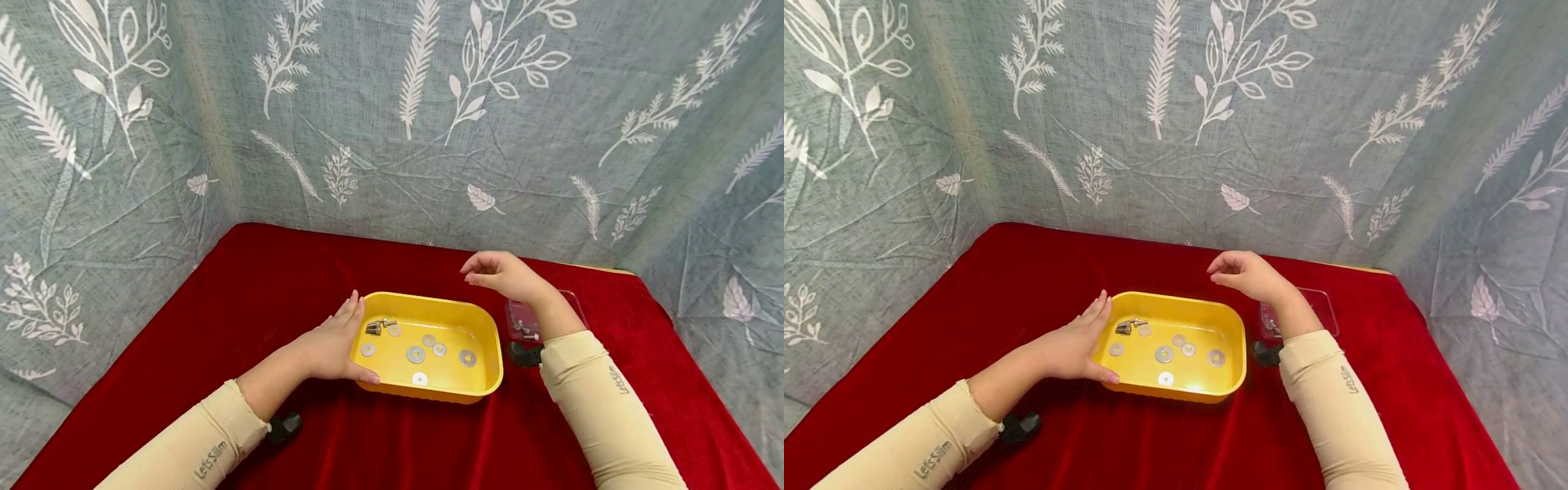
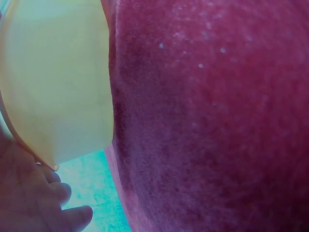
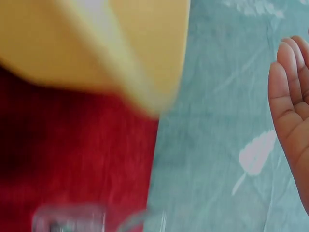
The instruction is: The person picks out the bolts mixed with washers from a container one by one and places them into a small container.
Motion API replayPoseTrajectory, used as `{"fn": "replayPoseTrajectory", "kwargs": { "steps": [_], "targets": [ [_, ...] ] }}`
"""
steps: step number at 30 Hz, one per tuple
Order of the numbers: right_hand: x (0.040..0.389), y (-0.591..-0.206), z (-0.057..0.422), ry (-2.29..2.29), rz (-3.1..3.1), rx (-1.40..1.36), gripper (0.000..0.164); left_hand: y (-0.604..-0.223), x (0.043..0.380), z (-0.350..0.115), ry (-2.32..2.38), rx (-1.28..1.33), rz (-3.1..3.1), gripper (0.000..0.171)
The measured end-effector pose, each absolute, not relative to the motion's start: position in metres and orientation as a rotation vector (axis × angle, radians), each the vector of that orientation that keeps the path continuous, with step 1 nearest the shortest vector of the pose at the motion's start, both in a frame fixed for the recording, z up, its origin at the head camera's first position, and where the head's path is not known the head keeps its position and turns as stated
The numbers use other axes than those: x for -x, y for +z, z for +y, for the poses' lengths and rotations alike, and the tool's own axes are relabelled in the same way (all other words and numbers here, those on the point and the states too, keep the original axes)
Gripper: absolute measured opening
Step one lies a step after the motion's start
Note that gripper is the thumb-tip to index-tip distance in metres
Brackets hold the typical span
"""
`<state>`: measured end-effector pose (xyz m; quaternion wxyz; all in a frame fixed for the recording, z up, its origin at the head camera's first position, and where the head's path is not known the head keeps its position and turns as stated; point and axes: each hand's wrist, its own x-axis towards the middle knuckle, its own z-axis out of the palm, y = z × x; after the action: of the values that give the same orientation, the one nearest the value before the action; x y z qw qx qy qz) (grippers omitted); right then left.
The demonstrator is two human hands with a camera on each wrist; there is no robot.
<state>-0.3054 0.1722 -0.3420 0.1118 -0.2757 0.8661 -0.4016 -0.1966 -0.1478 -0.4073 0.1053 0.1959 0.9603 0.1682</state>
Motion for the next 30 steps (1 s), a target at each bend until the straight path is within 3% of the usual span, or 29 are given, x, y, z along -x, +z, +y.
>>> {"fn": "replayPoseTrajectory", "kwargs": {
  "steps": [7,30],
  "targets": [
    [0.297,-0.338,0.136,-1.113,2.506,0.853,0.015,-0.406,0.197,-0.148,0.501,-0.575,2.828,0.135],
    [0.298,-0.385,0.076,-0.861,2.419,1.054,0.02,-0.406,0.197,-0.148,0.489,-0.558,2.809,0.133]
  ]
}}
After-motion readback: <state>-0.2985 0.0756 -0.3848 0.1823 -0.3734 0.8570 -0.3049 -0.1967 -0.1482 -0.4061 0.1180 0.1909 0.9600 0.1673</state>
